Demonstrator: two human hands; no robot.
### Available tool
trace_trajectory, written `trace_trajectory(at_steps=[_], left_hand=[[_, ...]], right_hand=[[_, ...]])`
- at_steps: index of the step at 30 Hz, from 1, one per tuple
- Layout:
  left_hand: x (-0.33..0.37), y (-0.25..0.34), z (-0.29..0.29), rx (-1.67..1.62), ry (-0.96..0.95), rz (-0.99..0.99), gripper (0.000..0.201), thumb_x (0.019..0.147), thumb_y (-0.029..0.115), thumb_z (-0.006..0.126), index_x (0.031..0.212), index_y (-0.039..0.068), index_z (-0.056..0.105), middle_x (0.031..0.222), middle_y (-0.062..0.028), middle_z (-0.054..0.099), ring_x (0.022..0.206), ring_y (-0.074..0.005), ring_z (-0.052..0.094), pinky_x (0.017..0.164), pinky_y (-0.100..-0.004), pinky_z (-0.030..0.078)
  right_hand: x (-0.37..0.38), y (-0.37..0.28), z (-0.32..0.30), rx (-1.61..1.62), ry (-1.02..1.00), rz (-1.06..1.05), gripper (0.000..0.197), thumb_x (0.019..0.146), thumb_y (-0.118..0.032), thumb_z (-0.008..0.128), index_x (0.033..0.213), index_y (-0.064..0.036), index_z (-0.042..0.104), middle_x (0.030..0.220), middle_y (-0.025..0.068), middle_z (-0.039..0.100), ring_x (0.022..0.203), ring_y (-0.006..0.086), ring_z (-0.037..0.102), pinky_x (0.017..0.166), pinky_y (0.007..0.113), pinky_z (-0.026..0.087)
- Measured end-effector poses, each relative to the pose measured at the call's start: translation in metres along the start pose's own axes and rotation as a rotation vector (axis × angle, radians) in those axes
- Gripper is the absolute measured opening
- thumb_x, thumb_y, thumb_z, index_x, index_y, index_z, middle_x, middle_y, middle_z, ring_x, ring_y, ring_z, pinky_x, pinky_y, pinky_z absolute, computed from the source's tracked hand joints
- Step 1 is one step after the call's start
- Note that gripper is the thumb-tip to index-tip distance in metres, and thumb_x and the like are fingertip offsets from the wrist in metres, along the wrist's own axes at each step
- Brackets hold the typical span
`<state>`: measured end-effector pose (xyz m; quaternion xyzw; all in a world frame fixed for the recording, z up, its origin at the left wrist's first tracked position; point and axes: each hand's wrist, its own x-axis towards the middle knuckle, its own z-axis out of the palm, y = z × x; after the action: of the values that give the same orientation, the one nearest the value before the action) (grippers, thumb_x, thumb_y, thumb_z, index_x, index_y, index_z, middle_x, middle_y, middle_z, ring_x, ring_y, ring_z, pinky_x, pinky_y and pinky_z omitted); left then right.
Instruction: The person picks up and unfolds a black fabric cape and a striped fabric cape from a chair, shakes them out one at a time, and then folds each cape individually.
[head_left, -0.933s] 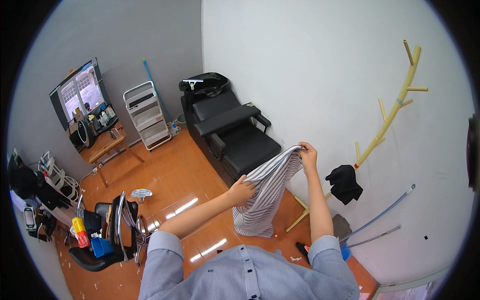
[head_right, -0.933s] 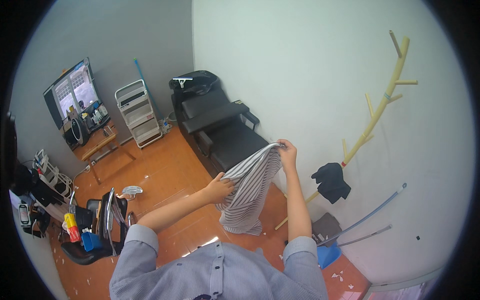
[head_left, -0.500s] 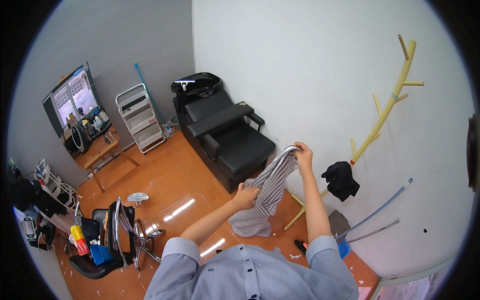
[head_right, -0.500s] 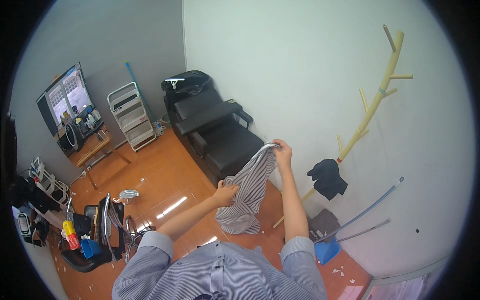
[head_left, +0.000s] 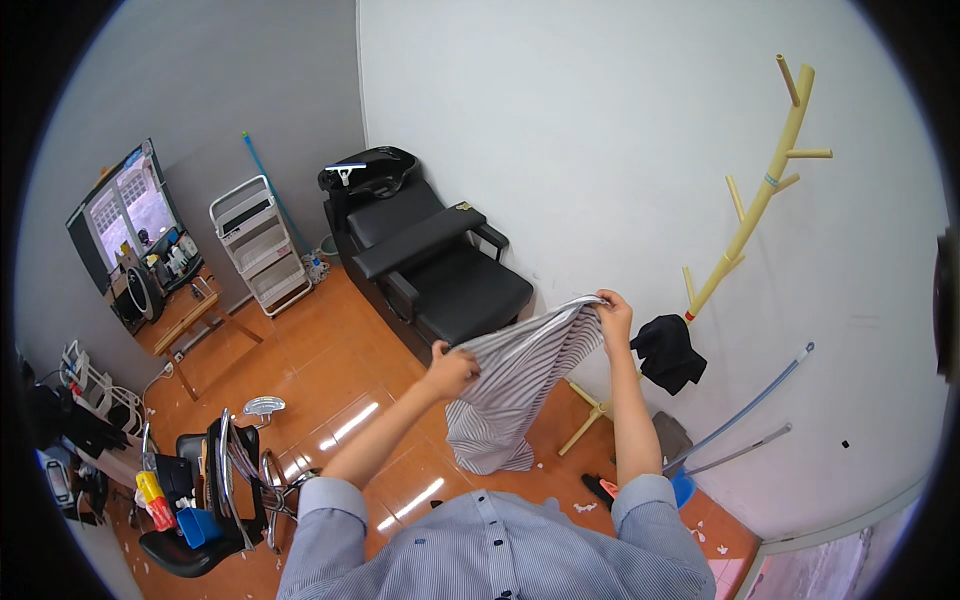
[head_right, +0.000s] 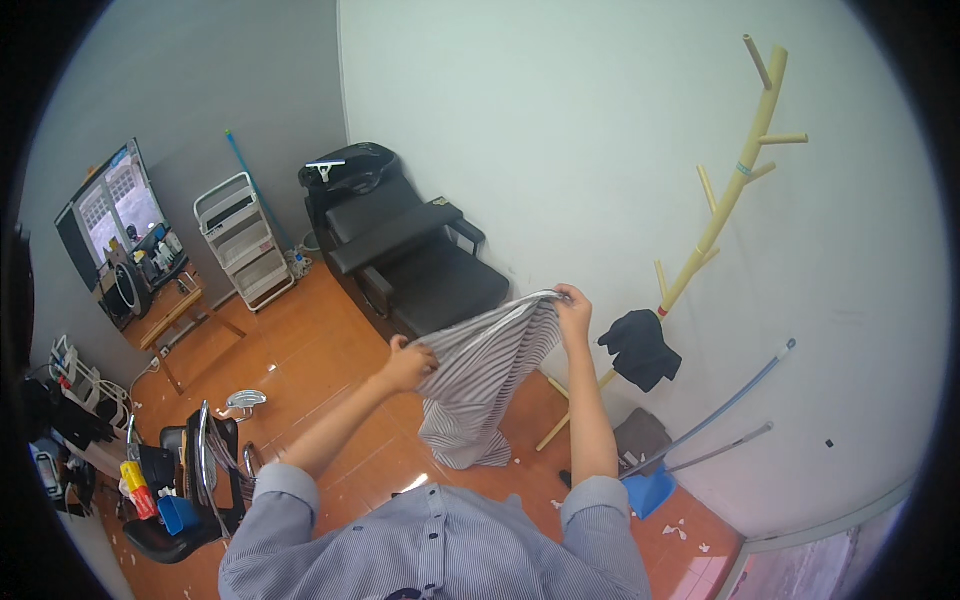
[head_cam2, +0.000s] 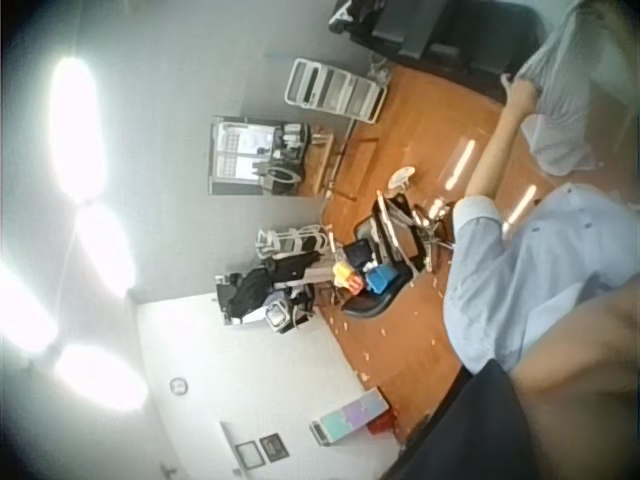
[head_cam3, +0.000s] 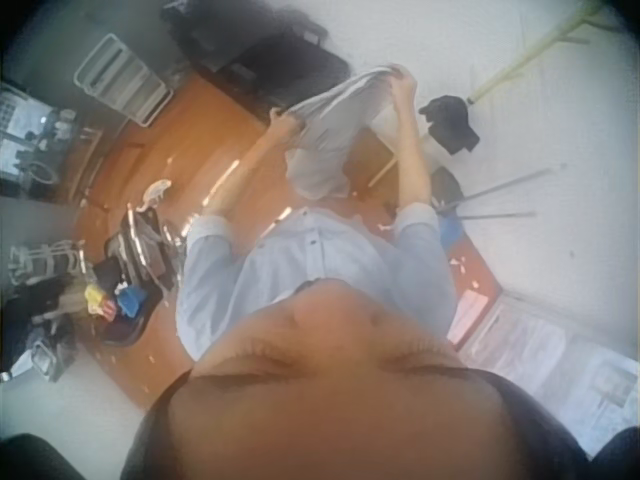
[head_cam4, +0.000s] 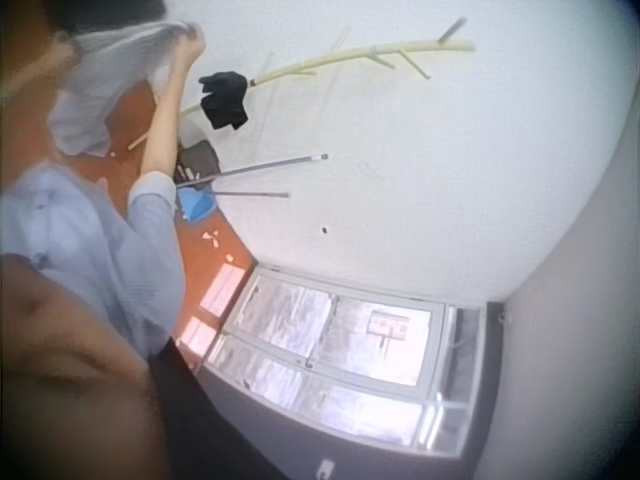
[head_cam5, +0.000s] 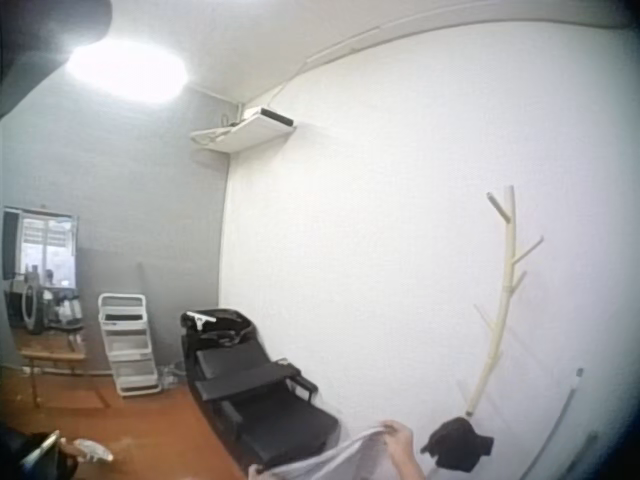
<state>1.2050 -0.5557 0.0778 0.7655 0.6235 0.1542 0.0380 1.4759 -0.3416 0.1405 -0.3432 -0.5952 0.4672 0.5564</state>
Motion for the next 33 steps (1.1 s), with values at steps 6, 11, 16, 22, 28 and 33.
trace_trajectory(at_steps=[6,11,16,22,28,33], left_hand=[[-0.009,0.014,-0.163,0.034,0.070,0.122,0.005,0.076,0.013,0.065,0.082,0.013,0.065,0.096,0.0056,0.054,0.105,-0.0136,0.046,0.096,-0.0491,0.018],[-0.003,0.023,-0.236,0.120,0.288,0.165,0.008,0.076,0.018,0.065,0.072,0.010,0.066,0.108,-0.0048,0.045,0.114,-0.0259,0.035,0.095,-0.0468,0.018],[0.014,0.002,-0.279,0.120,0.277,0.072,0.029,0.083,0.035,0.059,0.082,0.007,0.065,0.104,-0.0044,0.050,0.111,-0.0206,0.038,0.096,-0.0454,0.017],[0.039,0.001,-0.238,0.170,0.139,0.097,0.038,0.076,0.045,0.066,0.089,0.010,0.062,0.087,-0.0020,0.055,0.098,-0.0186,0.051,0.091,-0.0439,0.023],[0.056,-0.038,-0.267,0.220,0.570,0.015,0.014,0.080,0.025,0.064,0.079,0.011,0.064,0.080,-0.0002,0.061,0.083,-0.0186,0.056,0.085,-0.0417,0.028],[0.061,-0.052,-0.335,0.594,0.743,-0.059,0.010,0.079,0.025,0.064,0.079,0.016,0.066,0.081,0.0027,0.061,0.085,-0.0167,0.056,0.088,-0.0477,0.027]], right_hand=[[0.021,0.014,-0.015,-0.128,0.112,-0.078,0.016,0.076,0.003,0.063,0.092,0.0037,0.061,0.081,0.0054,0.061,0.075,0.0128,0.058,0.069,0.025,0.046],[0.048,-0.013,-0.003,-0.163,0.160,-0.181,0.017,0.079,-0.006,0.067,0.091,0.0033,0.060,0.081,0.0061,0.061,0.075,0.0131,0.057,0.069,0.026,0.046],[0.085,-0.088,0.030,0.012,0.177,-0.275,0.013,0.082,-0.007,0.065,0.089,0.0018,0.059,0.081,0.0044,0.063,0.074,0.0103,0.056,0.069,0.024,0.043],[0.134,-0.175,0.051,0.005,0.216,-0.470,0.013,0.080,-0.005,0.065,0.088,0.0025,0.058,0.079,0.0074,0.063,0.072,0.0110,0.056,0.067,0.024,0.044],[0.167,-0.197,0.043,-0.097,0.219,-0.518,0.018,0.078,-0.009,0.070,0.083,0.0025,0.057,0.069,0.0051,0.060,0.061,0.0100,0.050,0.057,0.025,0.042],[0.169,-0.194,0.035,-0.356,0.037,-0.566,0.012,0.078,0.002,0.067,0.082,0.0018,0.056,0.075,0.0039,0.063,0.070,0.0066,0.057,0.064,0.021,0.046]])
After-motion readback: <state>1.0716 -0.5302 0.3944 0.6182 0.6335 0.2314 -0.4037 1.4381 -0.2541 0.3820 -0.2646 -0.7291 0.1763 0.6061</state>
